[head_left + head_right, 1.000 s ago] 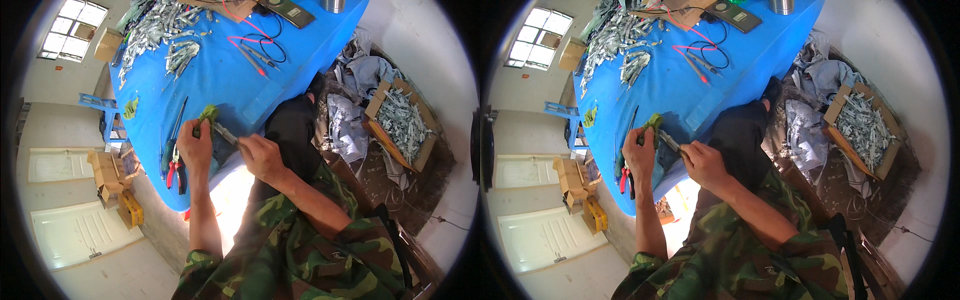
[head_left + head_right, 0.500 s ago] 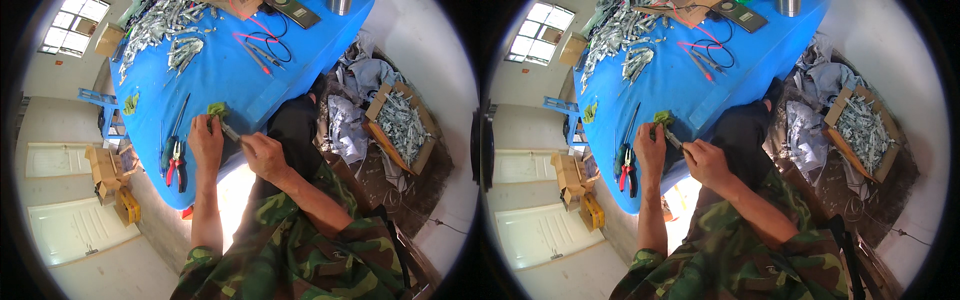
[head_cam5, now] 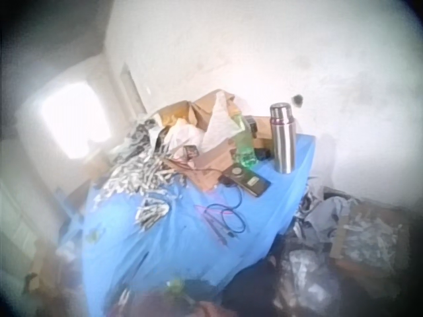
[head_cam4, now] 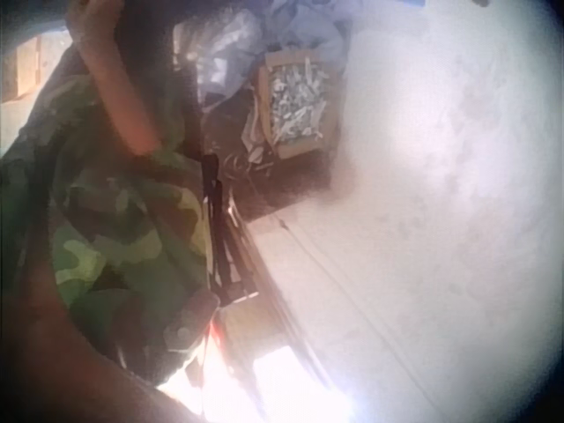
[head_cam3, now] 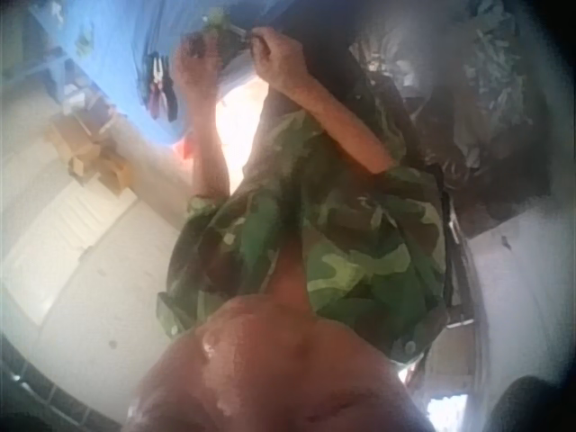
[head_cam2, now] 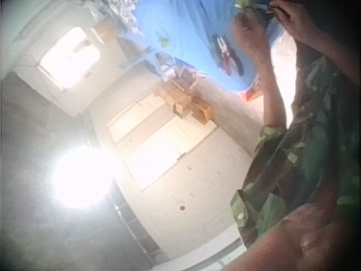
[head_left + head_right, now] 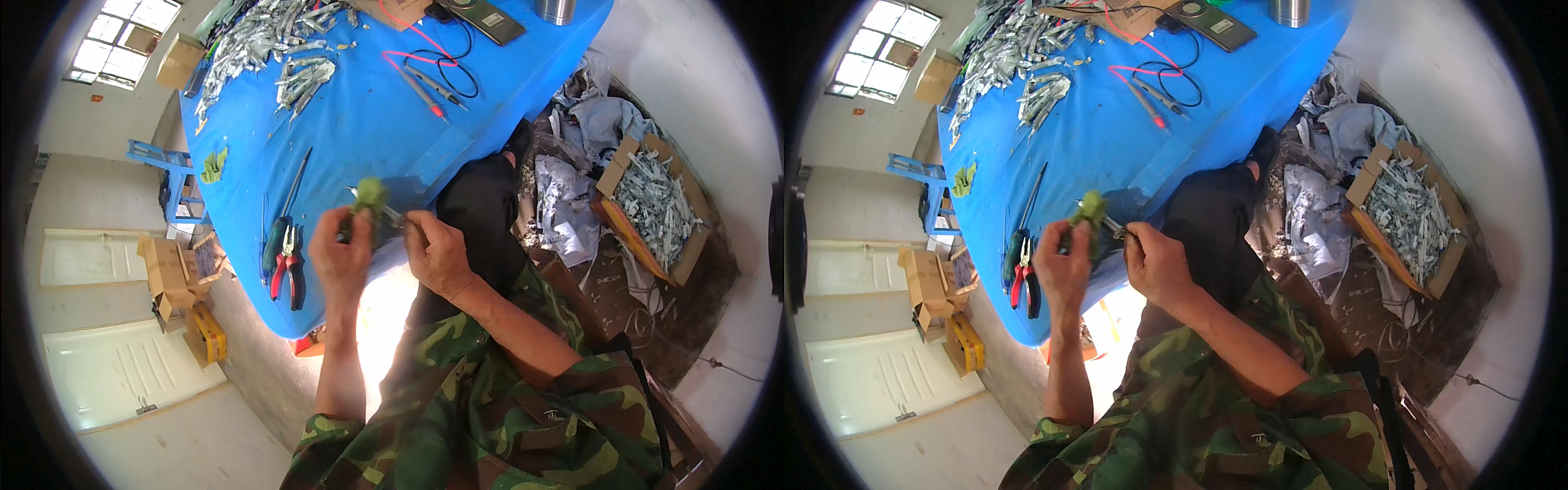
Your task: The person holds a metal component and uses a screwdriver and pliers to adjust and secure parts of the assembly, then wipes the component with a cloth.
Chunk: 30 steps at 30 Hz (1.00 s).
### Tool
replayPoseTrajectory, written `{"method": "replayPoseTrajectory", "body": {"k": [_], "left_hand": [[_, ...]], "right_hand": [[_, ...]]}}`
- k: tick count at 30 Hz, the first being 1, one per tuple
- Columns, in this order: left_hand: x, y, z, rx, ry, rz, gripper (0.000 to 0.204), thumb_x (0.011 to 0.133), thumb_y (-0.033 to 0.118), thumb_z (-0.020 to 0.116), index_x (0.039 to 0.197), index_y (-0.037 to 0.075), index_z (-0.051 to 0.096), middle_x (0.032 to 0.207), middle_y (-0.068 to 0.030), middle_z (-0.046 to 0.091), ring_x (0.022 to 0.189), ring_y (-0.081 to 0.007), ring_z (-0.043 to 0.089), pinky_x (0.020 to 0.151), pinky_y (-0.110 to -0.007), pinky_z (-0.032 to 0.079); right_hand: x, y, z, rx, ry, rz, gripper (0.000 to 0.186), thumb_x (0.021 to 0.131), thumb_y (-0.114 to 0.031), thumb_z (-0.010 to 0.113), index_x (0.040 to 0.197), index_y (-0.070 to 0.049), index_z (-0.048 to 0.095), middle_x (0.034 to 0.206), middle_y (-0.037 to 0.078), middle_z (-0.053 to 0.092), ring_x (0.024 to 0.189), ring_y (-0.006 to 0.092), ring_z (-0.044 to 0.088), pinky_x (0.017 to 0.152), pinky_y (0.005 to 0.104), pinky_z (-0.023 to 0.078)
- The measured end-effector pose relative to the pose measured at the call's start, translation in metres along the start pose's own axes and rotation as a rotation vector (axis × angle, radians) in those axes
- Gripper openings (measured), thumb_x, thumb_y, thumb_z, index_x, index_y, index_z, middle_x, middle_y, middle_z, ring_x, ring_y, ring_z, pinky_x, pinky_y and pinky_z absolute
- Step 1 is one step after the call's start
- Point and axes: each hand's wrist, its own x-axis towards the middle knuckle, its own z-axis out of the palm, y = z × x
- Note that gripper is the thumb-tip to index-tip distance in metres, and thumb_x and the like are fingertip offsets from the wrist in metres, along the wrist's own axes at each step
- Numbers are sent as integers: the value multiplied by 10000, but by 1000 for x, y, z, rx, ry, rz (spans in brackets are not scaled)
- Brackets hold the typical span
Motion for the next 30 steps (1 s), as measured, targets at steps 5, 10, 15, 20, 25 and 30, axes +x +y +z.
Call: {"method": "replayPoseTrajectory", "body": {"k": [5, 10, 15, 20, 25, 30], "left_hand": [[-7, 9, 22, 98, -11, 126, 180, 918, 114, 791, 992, -19, 695, 867, -148, 686, 740, -275, 653, 669, -383, 511], [27, -17, 25, 225, 48, 161, 156, 946, 118, 745, 966, -10, 658, 940, -209, 680, 795, -424, 662, 675, -472, 521], [44, -32, 27, 195, 53, 142, 151, 959, 123, 736, 967, -9, 662, 928, -203, 681, 776, -403, 660, 672, -458, 519], [45, -30, 23, 85, 61, -5, 186, 963, 156, 752, 967, -19, 690, 829, -169, 682, 709, -290, 649, 657, -398, 506], [19, 0, 5, 40, 4, -123, 223, 961, 184, 766, 973, -30, 705, 764, -144, 677, 684, -187, 612, 656, -344, 490], [-16, 9, 17, 62, -69, 26, 173, 931, 117, 772, 997, -16, 683, 912, -163, 674, 764, -323, 667, 679, -399, 524]], "right_hand": [[-1, 5, 0, 36, -59, 21, 163, 962, -7, 654, 1124, 3, 637, 783, 226, 671, 681, 384, 707, 587, 410, 535], [2, 4, -5, 77, -132, 74, 124, 989, 1, 588, 1101, 23, 636, 674, 116, 636, 584, 217, 666, 569, 337, 510], [4, -1, -4, 139, -130, 128, 167, 988, 8, 545, 1138, 38, 612, 665, 114, 633, 570, 213, 646, 574, 341, 504], [5, -5, -6, 187, -173, 171, 200, 990, -1, 531, 1177, 35, 595, 667, 129, 648, 595, 233, 674, 595, 360, 524], [3, 2, -6, 191, -166, 157, 154, 1016, -37, 563, 1163, 6, 578, 675, 171, 647, 597, 327, 690, 566, 409, 517], [1, 9, -4, 166, -136, 129, 135, 1001, -29, 578, 1129, 14, 587, 659, 185, 632, 572, 340, 671, 547, 418, 502]]}}
